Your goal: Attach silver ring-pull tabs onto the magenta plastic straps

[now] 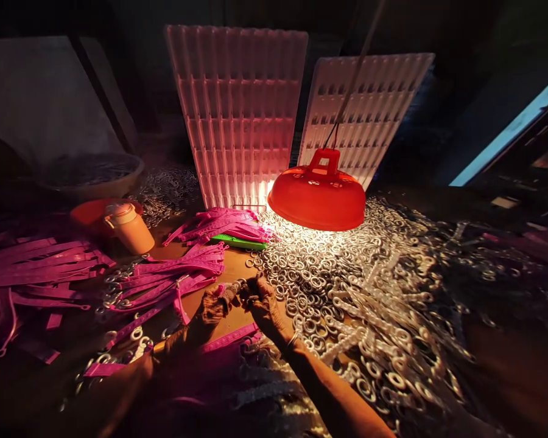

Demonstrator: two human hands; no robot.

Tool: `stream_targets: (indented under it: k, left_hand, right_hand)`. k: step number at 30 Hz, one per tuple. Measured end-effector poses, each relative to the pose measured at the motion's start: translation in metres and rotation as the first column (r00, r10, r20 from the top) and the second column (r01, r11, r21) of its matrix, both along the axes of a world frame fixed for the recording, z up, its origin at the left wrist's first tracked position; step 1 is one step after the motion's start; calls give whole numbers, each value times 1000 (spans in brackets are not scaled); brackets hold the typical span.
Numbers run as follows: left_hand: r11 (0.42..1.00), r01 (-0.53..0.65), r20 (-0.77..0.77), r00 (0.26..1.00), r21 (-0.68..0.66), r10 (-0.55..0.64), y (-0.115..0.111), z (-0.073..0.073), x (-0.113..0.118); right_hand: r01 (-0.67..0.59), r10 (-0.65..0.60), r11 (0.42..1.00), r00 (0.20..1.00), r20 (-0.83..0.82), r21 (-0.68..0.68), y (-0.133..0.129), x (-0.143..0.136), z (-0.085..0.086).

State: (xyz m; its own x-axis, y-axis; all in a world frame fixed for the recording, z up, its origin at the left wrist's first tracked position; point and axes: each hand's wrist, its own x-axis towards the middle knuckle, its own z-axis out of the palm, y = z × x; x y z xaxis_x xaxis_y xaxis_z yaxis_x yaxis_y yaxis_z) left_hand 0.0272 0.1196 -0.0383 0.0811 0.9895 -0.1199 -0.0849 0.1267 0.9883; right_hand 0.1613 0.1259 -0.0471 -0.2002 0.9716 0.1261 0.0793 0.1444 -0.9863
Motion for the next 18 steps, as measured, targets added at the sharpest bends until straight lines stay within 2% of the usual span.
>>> stream_targets:
  k: [4, 8, 13, 15, 18]
  left_hand:
    - [1000, 4, -65, 998, 5, -3, -3, 0, -4]
    - [1000, 12, -40, 999, 2, -11, -6, -5, -4]
    - [990, 115, -29, 993, -82, -118, -8, -7, -4]
    - [983, 159, 1, 987, -94, -160, -7, -6, -9]
    - [969, 228, 45, 973, -95, -225, -4, -5, -18]
  right_hand:
    - [-8, 1, 998, 992, 125, 62, 0, 2, 5]
    - [-83, 84, 996, 983, 161, -9, 1, 8, 7]
    - [-86, 86, 996, 978, 192, -7, 5, 10, -4]
    - [-42, 25, 997, 970, 240, 63, 5, 9, -11]
    - [41, -142, 957, 929, 342, 288, -1, 5, -18]
